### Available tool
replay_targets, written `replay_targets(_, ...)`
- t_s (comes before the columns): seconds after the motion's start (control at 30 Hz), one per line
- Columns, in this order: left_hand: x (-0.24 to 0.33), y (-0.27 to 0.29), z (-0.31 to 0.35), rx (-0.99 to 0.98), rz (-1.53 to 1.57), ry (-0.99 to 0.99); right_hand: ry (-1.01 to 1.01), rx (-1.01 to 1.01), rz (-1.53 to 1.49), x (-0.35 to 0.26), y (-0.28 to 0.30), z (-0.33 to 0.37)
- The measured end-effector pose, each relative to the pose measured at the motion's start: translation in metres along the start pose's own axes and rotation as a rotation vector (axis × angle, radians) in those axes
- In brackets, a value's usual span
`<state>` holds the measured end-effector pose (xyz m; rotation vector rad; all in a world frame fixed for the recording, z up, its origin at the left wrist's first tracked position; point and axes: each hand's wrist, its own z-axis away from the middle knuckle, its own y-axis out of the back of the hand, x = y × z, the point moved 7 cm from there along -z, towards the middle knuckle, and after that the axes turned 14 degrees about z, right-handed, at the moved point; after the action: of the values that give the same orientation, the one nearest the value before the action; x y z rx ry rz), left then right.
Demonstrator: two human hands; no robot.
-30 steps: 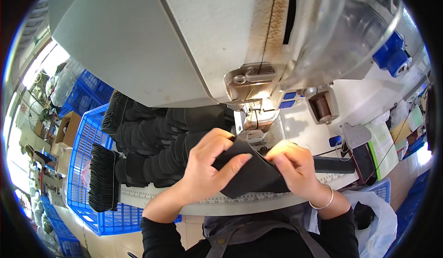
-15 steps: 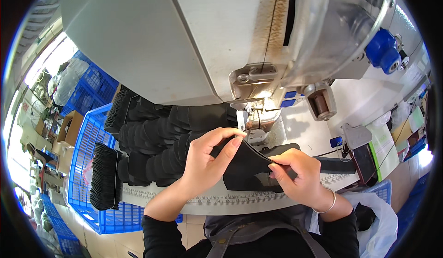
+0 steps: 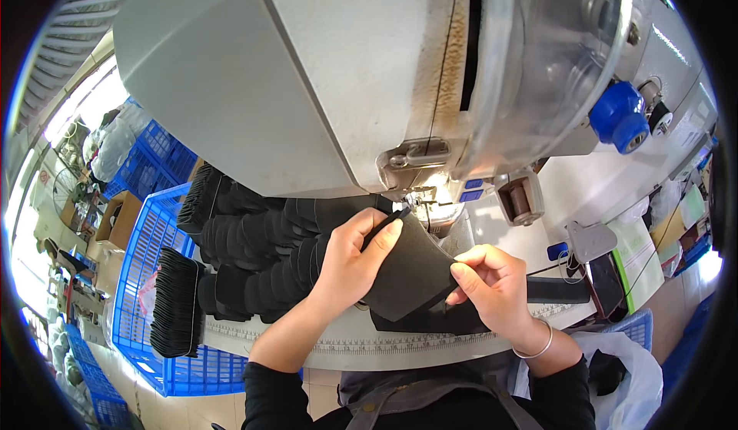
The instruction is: Stitching black fabric pieces together using an industrial sewing machine.
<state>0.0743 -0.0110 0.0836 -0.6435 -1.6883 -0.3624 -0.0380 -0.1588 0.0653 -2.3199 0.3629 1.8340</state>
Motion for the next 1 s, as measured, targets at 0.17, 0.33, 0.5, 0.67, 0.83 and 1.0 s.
replay_targets(0.17,0.002,-0.005,-0.013,0.007,0.213,0.071,-0.068,-0.072,-0.087,0.0,-0.003,-0.009)
replay_targets(0.33,0.004,-0.002,-0.019,0.011,0.16,0.058,-0.066,-0.102,-0.054,0.0,-0.004,-0.011)
replay_targets(0.5,0.004,-0.003,-0.02,-0.019,0.157,0.011,-0.047,-0.086,-0.042,-0.001,-0.002,-0.011)
replay_targets(0.67,0.006,0.001,-0.022,0.006,0.182,0.054,-0.067,-0.154,0.066,0.001,-0.003,-0.017)
replay_targets(0.83,0.023,0.003,-0.013,0.079,-0.023,-0.181,-0.038,-0.15,0.069,-0.002,-0.004,-0.014)
replay_targets(1.0,0.081,-0.044,0.043,0.031,-0.986,-0.811,-0.058,-0.15,0.097,-0.003,0.001,-0.009)
